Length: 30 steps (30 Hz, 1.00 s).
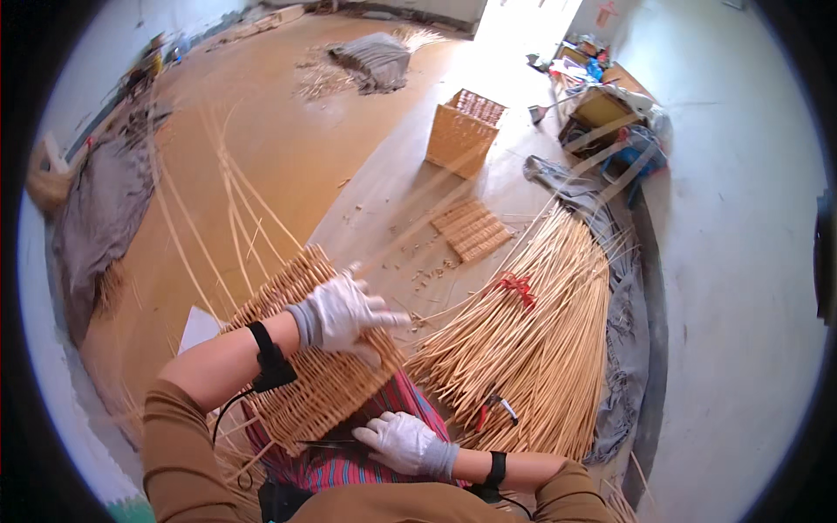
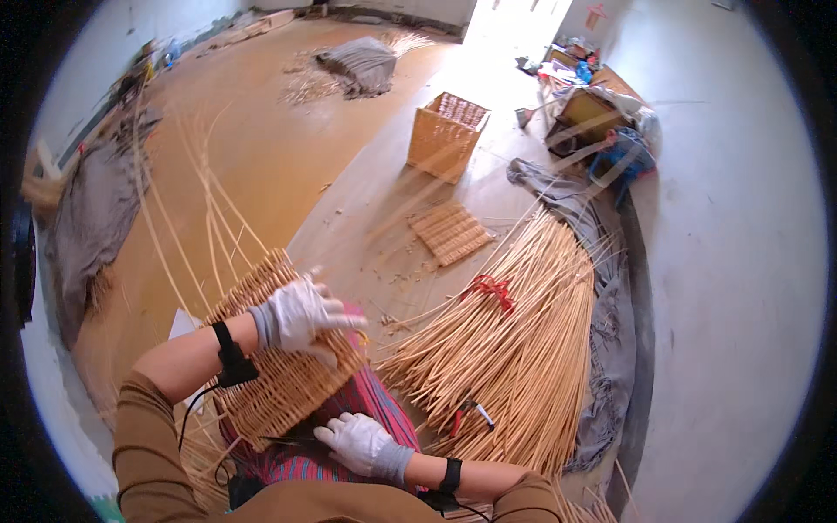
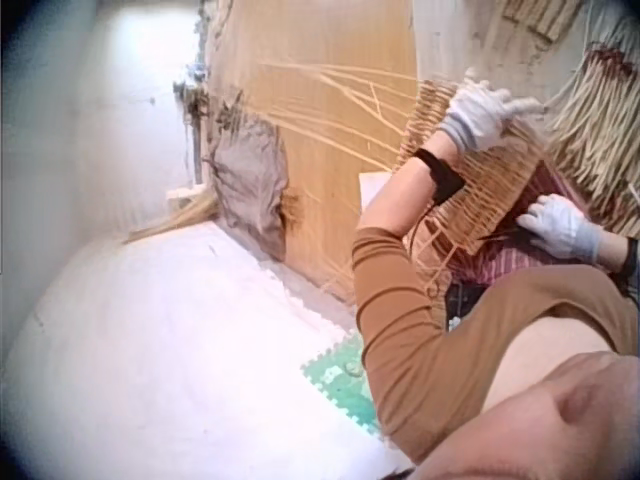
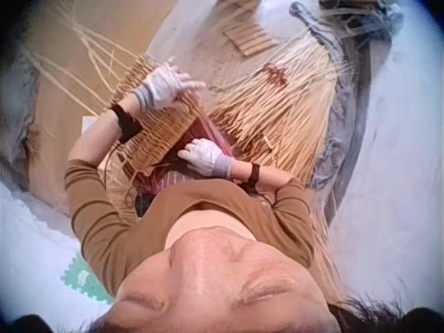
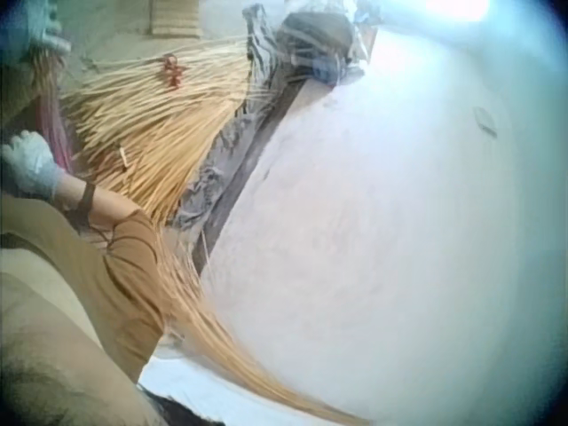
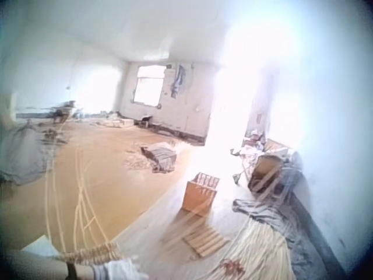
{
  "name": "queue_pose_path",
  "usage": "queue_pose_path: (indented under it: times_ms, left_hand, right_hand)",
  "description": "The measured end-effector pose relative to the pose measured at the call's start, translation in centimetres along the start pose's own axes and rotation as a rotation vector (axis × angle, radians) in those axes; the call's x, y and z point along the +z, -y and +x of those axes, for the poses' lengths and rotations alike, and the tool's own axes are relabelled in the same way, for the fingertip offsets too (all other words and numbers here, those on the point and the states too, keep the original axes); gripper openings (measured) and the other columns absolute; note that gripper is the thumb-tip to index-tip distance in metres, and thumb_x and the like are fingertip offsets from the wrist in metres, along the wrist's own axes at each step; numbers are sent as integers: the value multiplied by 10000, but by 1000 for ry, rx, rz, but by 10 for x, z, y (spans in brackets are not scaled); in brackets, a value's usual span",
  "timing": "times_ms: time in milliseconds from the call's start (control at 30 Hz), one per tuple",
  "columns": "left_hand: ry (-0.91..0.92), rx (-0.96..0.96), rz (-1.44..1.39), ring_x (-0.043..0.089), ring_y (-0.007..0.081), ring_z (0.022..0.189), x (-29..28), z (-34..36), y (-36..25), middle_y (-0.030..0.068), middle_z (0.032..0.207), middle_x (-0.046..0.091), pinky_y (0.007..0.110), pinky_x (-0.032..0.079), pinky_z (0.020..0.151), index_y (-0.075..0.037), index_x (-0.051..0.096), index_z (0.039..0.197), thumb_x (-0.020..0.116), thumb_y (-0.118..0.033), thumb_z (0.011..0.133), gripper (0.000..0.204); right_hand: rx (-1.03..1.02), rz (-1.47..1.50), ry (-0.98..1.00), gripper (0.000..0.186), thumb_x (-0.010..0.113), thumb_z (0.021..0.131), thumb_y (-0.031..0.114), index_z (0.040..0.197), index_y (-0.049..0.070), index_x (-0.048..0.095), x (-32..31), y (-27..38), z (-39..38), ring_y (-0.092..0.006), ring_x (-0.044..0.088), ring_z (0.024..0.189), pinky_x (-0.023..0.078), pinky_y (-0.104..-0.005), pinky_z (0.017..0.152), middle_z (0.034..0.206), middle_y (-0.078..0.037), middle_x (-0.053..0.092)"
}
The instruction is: Weaving a wicker basket using straw strips, scissors, and an awl.
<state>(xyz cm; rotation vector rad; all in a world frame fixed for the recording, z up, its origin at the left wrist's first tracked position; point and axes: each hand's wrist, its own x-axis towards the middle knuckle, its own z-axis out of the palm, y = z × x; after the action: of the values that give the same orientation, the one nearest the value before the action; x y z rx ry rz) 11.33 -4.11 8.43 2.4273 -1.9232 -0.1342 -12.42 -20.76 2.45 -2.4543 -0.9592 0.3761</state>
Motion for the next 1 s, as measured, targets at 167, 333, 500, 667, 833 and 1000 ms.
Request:
queue_pose_path:
  times_ms: [167, 333, 500, 667, 833, 1000]
  left_hand:
    - [18, -297, -78, 700, 361, 1088, 7, 33, 40, 88, 1252, 735, 502, 505, 1019, -328, 548, 1552, 631, -789, 882, 817]
    - [100, -380, -307, 658, 413, 1254, 15, 37, 46, 170, 1418, 666, 495, 510, 1054, -331, 453, 1608, 515, -808, 949, 816]
    - [-10, -442, -265, 675, 398, 1182, 5, 13, 18, 163, 1317, 707, 490, 506, 1025, -295, 485, 1593, 608, -702, 964, 759]
    - [-331, -486, -283, 673, 347, 1132, 24, -33, -7, 111, 1253, 732, 468, 451, 1060, -196, 551, 1556, 683, -624, 933, 767]
    - [-534, -631, -365, 673, 283, 1200, 50, -63, -18, 84, 1241, 738, 520, 334, 1207, -165, 650, 1465, 793, -533, 881, 705]
    - [-527, -599, -542, 627, 305, 1284, 41, -75, -13, 90, 1289, 725, 497, 335, 1215, -209, 692, 1426, 806, -452, 898, 593]
  right_hand:
    - [-40, 298, -22, 460, 717, 941, 309, 1317, 65, 614, -8, -20, -16, -386, 649, 1107, 533, -482, 951, 1136, -177, 671]
    - [250, 1205, -381, 395, 636, 1078, 266, 1372, 24, 531, 14, -38, -37, -192, 662, 958, 530, -336, 855, 1078, -72, 646]
    - [604, 1648, -741, 293, 628, 1070, 202, 1303, 43, 551, 28, -59, -26, -116, 666, 753, 541, -265, 628, 1011, -59, 688]
    - [623, 1467, -590, 358, 684, 1058, 250, 1340, 72, 553, 19, -47, -20, -104, 654, 786, 549, -263, 659, 996, -18, 654]
    - [515, 1402, -521, 402, 719, 1013, 144, 1371, 57, 557, 11, -57, -19, -78, 630, 922, 549, -261, 807, 1107, -7, 647]
    - [617, 1213, -424, 416, 707, 1006, 108, 1378, 19, 544, -36, -41, -25, -90, 643, 1010, 547, -278, 917, 1170, -29, 679]
